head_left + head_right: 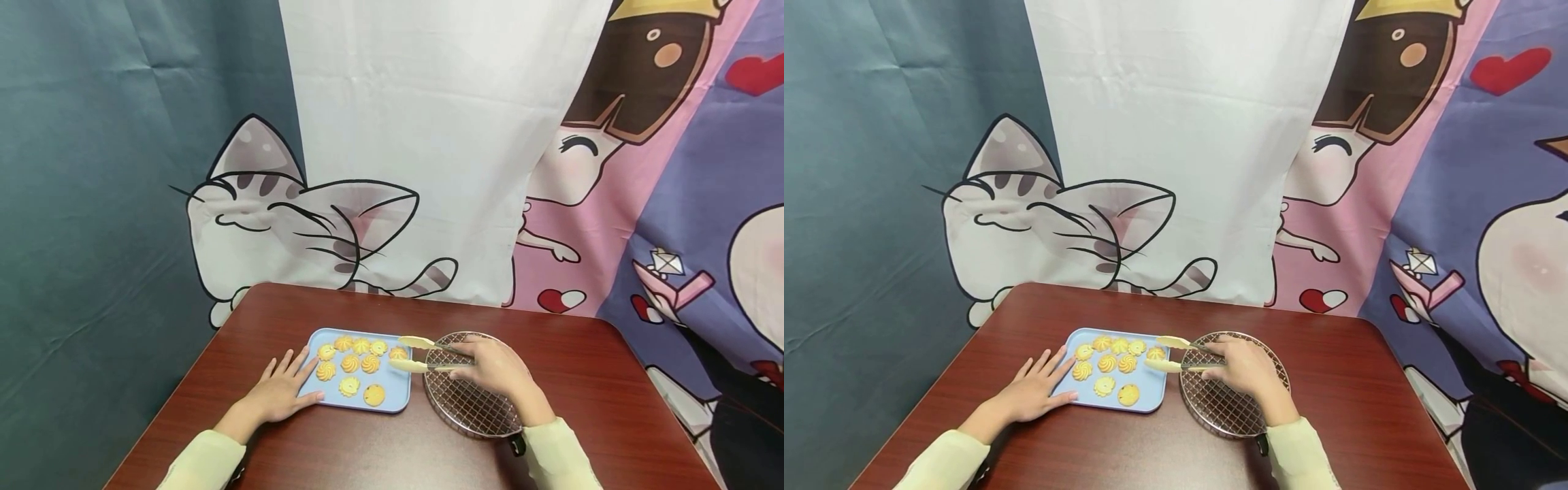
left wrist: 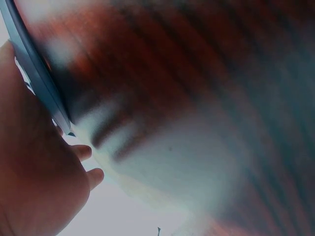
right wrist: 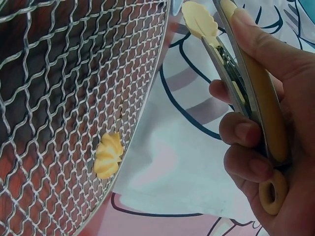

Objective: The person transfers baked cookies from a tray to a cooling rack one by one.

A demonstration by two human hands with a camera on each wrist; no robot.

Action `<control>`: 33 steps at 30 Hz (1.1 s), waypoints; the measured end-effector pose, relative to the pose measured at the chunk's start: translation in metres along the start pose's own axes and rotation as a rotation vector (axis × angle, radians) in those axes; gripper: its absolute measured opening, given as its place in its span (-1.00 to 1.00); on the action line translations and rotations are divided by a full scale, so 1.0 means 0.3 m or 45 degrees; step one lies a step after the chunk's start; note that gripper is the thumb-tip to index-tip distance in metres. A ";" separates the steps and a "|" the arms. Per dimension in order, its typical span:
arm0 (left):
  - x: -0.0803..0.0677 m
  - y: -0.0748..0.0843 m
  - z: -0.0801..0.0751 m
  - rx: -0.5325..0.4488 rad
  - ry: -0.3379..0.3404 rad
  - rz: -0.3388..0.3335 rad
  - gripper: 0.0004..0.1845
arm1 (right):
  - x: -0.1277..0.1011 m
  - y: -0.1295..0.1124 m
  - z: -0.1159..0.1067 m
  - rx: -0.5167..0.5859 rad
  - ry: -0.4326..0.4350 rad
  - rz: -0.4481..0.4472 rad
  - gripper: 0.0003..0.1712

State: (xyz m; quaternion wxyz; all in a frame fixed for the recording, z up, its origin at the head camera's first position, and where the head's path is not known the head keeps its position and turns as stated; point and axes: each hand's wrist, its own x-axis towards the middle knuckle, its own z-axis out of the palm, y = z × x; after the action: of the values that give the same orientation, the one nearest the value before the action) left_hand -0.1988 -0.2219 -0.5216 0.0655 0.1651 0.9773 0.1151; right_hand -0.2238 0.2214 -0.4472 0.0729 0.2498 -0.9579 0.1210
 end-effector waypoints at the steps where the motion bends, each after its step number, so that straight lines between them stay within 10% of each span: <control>1: 0.000 0.001 0.000 -0.002 0.000 0.000 -0.08 | 0.002 0.000 0.002 -0.006 -0.008 -0.002 -0.39; 33: -0.002 0.006 -0.008 -0.005 -0.005 -0.003 -0.08 | 0.079 -0.014 -0.003 -0.023 -0.181 0.040 -0.42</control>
State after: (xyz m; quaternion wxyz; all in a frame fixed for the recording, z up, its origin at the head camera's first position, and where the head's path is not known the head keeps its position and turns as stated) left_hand -0.1980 -0.2210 -0.5188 0.0678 0.1640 0.9772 0.1165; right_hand -0.2421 0.2071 -0.4408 0.0050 0.2423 -0.9655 0.0954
